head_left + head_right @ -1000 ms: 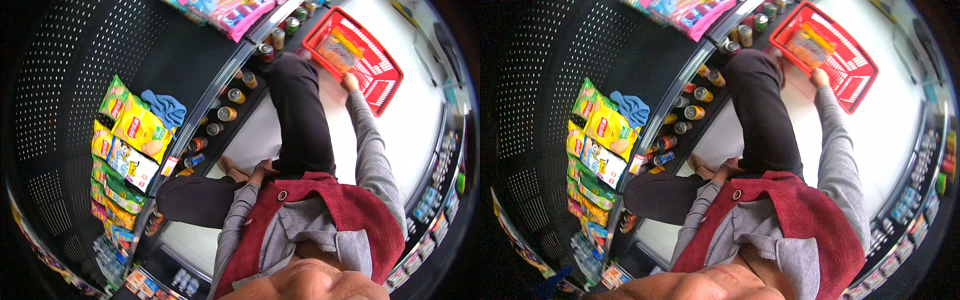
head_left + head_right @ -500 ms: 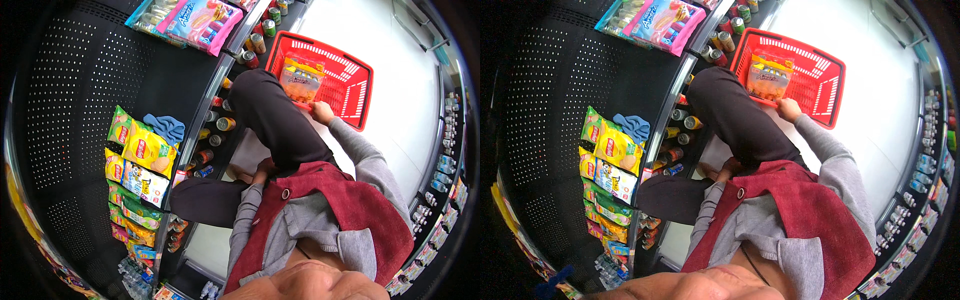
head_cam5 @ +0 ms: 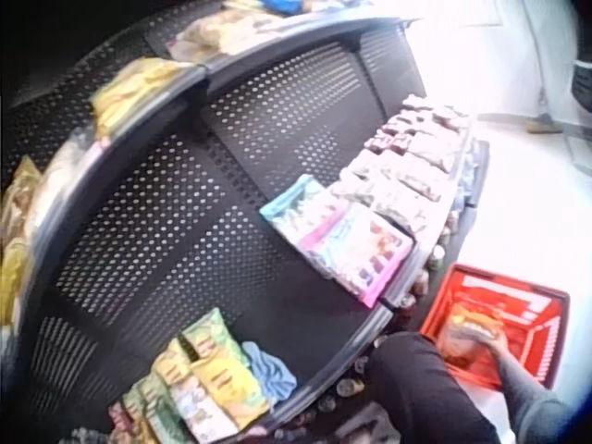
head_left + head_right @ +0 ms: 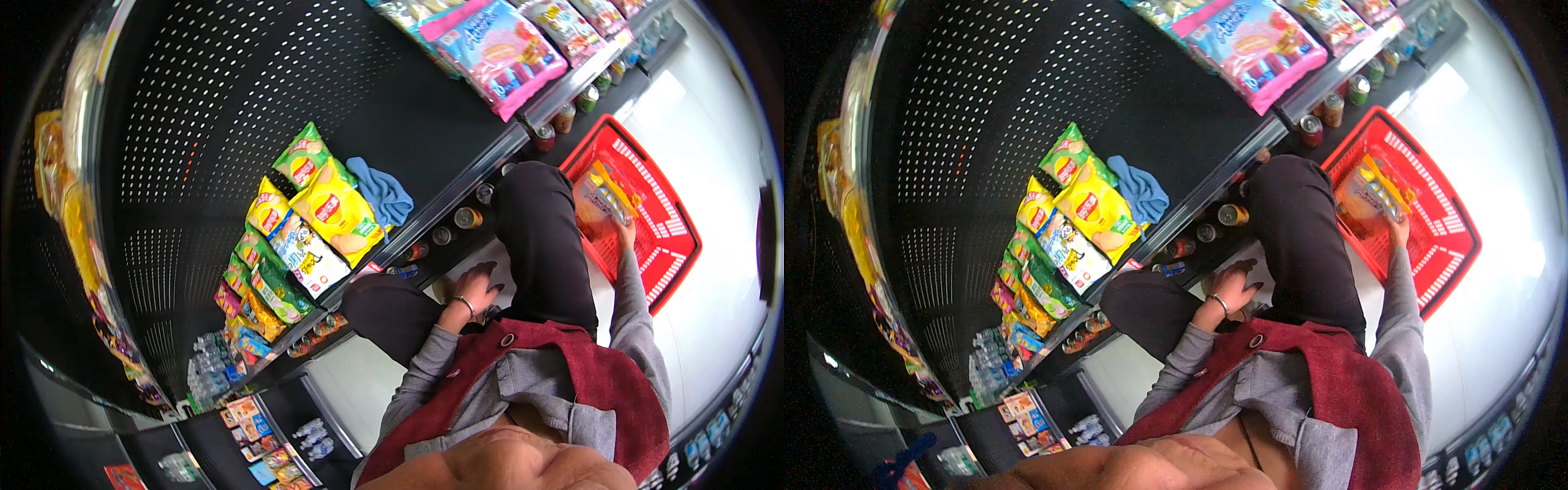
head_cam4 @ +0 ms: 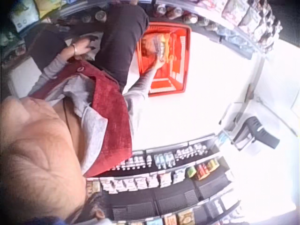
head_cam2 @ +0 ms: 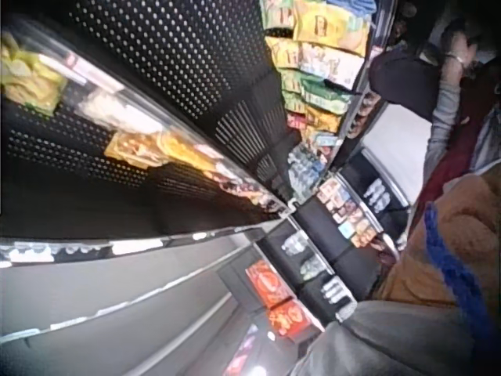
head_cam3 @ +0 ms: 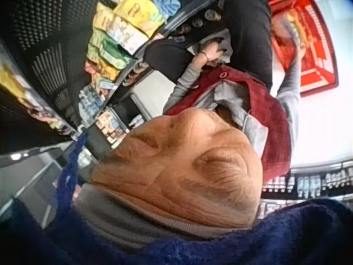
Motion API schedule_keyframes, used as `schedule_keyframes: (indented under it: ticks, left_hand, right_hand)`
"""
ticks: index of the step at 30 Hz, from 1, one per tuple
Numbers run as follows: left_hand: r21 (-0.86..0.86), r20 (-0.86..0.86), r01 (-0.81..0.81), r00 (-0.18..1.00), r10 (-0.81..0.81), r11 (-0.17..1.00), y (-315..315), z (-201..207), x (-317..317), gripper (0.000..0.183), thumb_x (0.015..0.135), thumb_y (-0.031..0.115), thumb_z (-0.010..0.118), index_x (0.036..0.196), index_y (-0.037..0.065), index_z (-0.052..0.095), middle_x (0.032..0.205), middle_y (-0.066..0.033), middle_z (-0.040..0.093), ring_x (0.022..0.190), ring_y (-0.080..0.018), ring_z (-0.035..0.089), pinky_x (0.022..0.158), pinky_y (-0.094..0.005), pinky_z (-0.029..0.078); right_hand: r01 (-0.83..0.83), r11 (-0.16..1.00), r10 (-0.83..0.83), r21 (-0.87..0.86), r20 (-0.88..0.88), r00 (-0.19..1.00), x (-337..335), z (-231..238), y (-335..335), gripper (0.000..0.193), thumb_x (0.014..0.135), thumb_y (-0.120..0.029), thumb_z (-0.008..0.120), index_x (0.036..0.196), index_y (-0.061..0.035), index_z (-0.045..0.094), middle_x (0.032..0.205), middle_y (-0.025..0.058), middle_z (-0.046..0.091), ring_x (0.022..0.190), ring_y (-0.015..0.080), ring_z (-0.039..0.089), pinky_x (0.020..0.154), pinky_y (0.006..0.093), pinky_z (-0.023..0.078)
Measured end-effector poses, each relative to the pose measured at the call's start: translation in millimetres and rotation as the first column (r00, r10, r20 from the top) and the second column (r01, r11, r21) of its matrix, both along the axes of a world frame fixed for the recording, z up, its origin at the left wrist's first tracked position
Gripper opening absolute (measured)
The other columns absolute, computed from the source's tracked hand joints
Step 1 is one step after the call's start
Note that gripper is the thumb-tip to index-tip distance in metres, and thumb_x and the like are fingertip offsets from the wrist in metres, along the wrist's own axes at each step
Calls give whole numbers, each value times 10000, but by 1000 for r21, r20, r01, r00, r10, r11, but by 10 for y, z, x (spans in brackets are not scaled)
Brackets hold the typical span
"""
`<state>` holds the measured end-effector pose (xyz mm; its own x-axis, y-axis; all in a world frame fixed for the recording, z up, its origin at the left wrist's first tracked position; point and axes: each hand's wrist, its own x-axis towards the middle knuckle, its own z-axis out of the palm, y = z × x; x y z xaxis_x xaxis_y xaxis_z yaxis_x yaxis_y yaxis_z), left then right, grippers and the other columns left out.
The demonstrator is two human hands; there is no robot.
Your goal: The person removes snack bags from a red shopping basket and places them onto a store shelf. They wipe the shelf surface with a blue cloth between placements and continue arranging the snack packages in rows.
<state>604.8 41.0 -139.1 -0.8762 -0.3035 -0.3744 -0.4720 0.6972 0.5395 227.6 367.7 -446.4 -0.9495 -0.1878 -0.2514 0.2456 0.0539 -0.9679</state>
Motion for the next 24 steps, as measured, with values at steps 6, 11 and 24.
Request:
schedule_keyframes:
  ticks: [6,11,24]
  left_hand:
    - [-109,-218,-49,976,25,993,-58,654,-60,505,867,299,713,1265,25,567,1159,-206,643,1082,-401,621,913,-457,513]
    - [6,-341,-16,940,17,1000,-374,1097,-223,458,873,210,733,1260,24,573,1126,-152,670,991,-298,680,863,-388,549]
    - [130,-729,105,684,23,986,-1331,1595,-1355,493,871,177,751,1297,33,550,1177,-151,680,1072,-277,676,951,-383,522]
  right_hand:
    - [44,968,-20,249,-99,995,86,206,-166,437,800,-196,808,1150,3,638,1006,85,717,905,170,669,799,326,532]
    - [155,832,22,533,-311,950,96,867,-393,354,812,-219,798,1024,-12,605,797,94,617,745,226,608,664,393,468]
    - [143,989,-109,22,-543,833,-91,3812,-624,462,931,-245,724,1266,40,581,1148,113,670,1031,167,629,902,309,514]
